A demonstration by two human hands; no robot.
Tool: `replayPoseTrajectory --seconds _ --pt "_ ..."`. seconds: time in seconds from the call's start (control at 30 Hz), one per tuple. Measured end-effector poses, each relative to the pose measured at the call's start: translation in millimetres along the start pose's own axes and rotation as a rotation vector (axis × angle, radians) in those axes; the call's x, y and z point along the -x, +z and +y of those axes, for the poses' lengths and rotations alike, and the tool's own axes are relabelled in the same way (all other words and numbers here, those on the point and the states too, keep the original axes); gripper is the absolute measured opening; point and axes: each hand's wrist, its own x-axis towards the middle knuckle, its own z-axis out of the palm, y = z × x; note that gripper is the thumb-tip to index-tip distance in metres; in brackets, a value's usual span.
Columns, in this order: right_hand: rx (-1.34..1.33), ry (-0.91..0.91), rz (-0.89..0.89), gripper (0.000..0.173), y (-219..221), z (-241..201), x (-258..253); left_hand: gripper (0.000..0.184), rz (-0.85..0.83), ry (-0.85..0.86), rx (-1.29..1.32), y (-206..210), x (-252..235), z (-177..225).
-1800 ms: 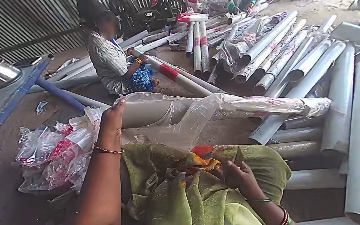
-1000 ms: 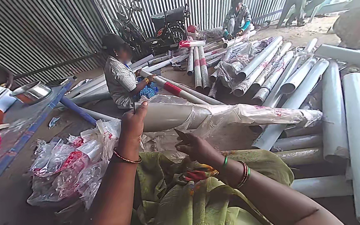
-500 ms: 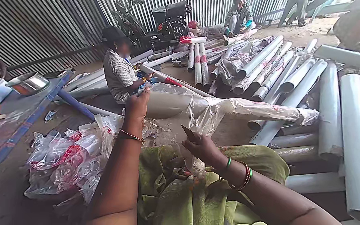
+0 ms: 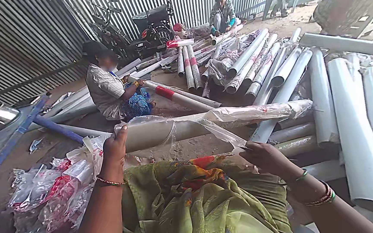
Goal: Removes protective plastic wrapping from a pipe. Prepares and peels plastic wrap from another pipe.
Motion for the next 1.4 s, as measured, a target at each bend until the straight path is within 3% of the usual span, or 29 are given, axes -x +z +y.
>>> replayPoseTrajectory --seconds 0.17,0.27,0.5,0.77,0.97,1.1,1.2,1.3,1.37,1.4 --pt "-0.525 0.143 0.229 0.004 -23 -7 19 0.037 0.037 0.149 0.093 -1 40 -42" --pt "-0.731 0.216 0.352 0.025 -40 -33 19 0.028 0.07 0.283 0.133 0 63 -70" --pt "-0.854 0.203 0.59 0.038 -56 -87 -15 0.067 0.011 0.57 0.056 -8 98 -130" --pt "-0.965 0.243 0.593 0.038 -49 -129 -68 0.071 -0.122 0.669 -0.132 -27 116 -159" --pt "-1.066 0.339 0.508 0.029 -42 -139 -102 0.071 -0.467 0.379 -0.413 -81 112 -121" --pt "-1.128 0.298 0.442 0.023 -41 -150 -116 0.061 -0.25 0.582 -0.348 -95 101 -97" --pt "-1.122 0.306 0.395 0.034 -43 -155 -131 0.051 -0.23 0.764 -0.214 -64 96 -66" --pt "-1.12 0.333 0.328 0.039 -42 -150 -150 0.046 -0.37 0.862 -0.247 -10 95 -41" --pt "-1.156 0.341 0.279 0.04 -39 -148 -160 0.049 -0.542 0.788 -0.395 19 94 -25" --pt "-1.186 0.33 0.257 0.04 -37 -145 -164 0.054 -0.68 0.671 -0.519 28 93 -11"
